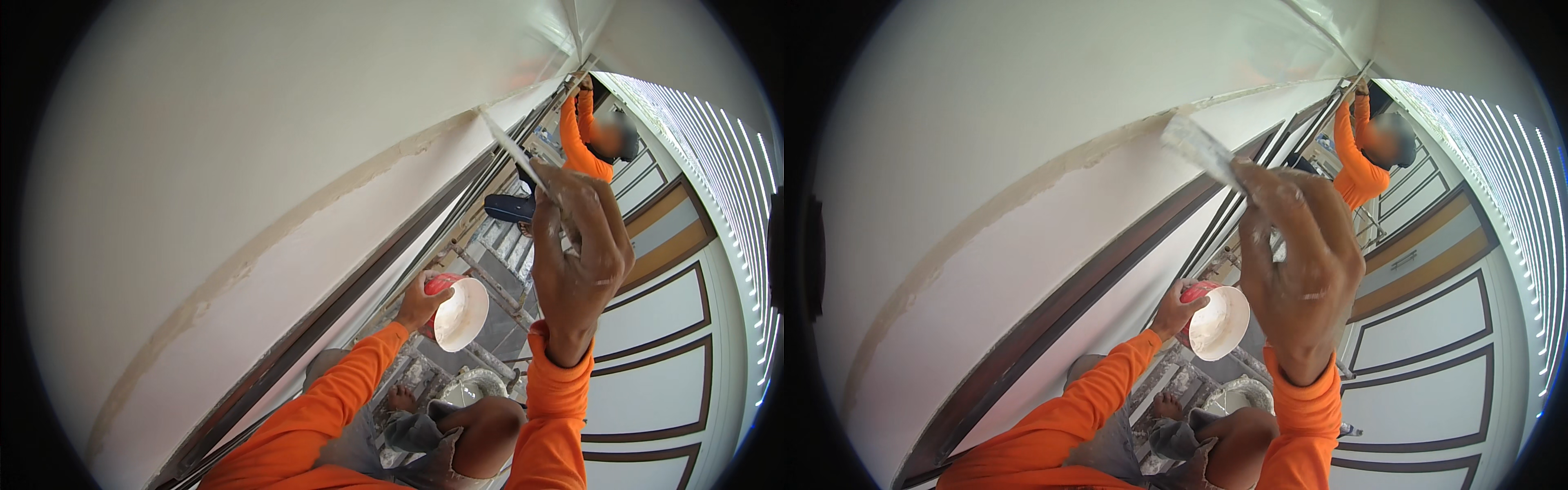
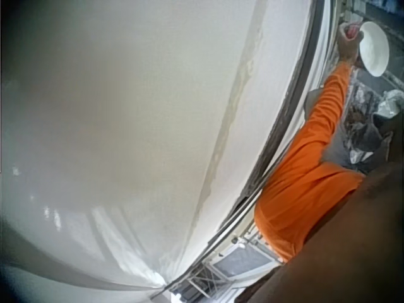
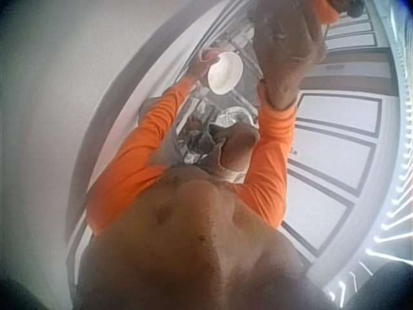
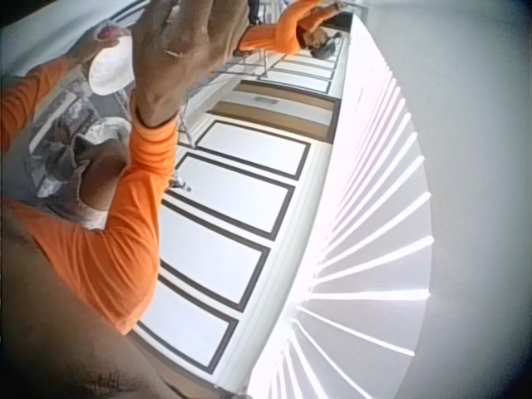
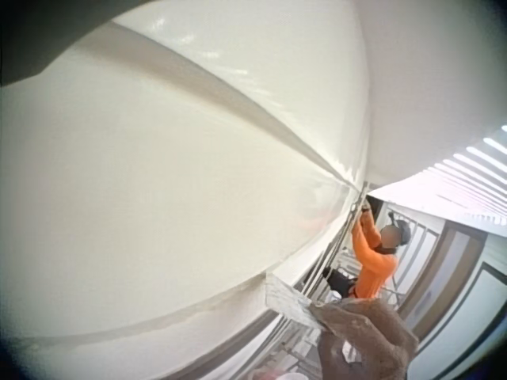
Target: The person applies white plaster to a curved ceiling surface using a trowel and a small container. They repeatedly scoop plaster from the container and smooth it onto the ceiling, working along a decorative trim line. Another worker is visible in the background performing similar tasks.
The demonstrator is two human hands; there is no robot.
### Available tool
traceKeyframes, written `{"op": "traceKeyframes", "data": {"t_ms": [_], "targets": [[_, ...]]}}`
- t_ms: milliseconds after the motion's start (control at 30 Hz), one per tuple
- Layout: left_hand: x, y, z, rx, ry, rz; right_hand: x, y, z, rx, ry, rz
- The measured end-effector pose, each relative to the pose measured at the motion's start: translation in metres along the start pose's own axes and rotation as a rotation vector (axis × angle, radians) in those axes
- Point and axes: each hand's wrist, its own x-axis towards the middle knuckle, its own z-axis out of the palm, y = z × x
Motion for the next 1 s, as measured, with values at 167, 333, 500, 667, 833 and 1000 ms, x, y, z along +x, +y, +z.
{"op": "traceKeyframes", "data": {"t_ms": [167,333,500,667,833,1000], "targets": [[0.000,-0.001,0.001,0.010,0.007,0.008,0.009,0.007,0.004,-0.026,0.005,0.096],[0.003,-0.005,0.000,0.003,0.006,0.005,0.012,0.003,0.005,0.034,-0.020,0.093],[0.001,0.000,-0.001,-0.009,0.017,0.006,0.013,-0.002,0.001,0.035,-0.028,0.051],[0.003,-0.004,0.001,0.008,0.012,0.012,0.014,-0.011,-0.001,0.039,-0.015,-0.004],[0.000,0.002,0.000,-0.015,-0.016,-0.004,0.007,-0.015,-0.003,0.042,-0.015,-0.078],[-0.001,0.004,-0.005,-0.015,-0.011,-0.024,0.002,-0.013,0.001,0.012,0.056,-0.104]]}}
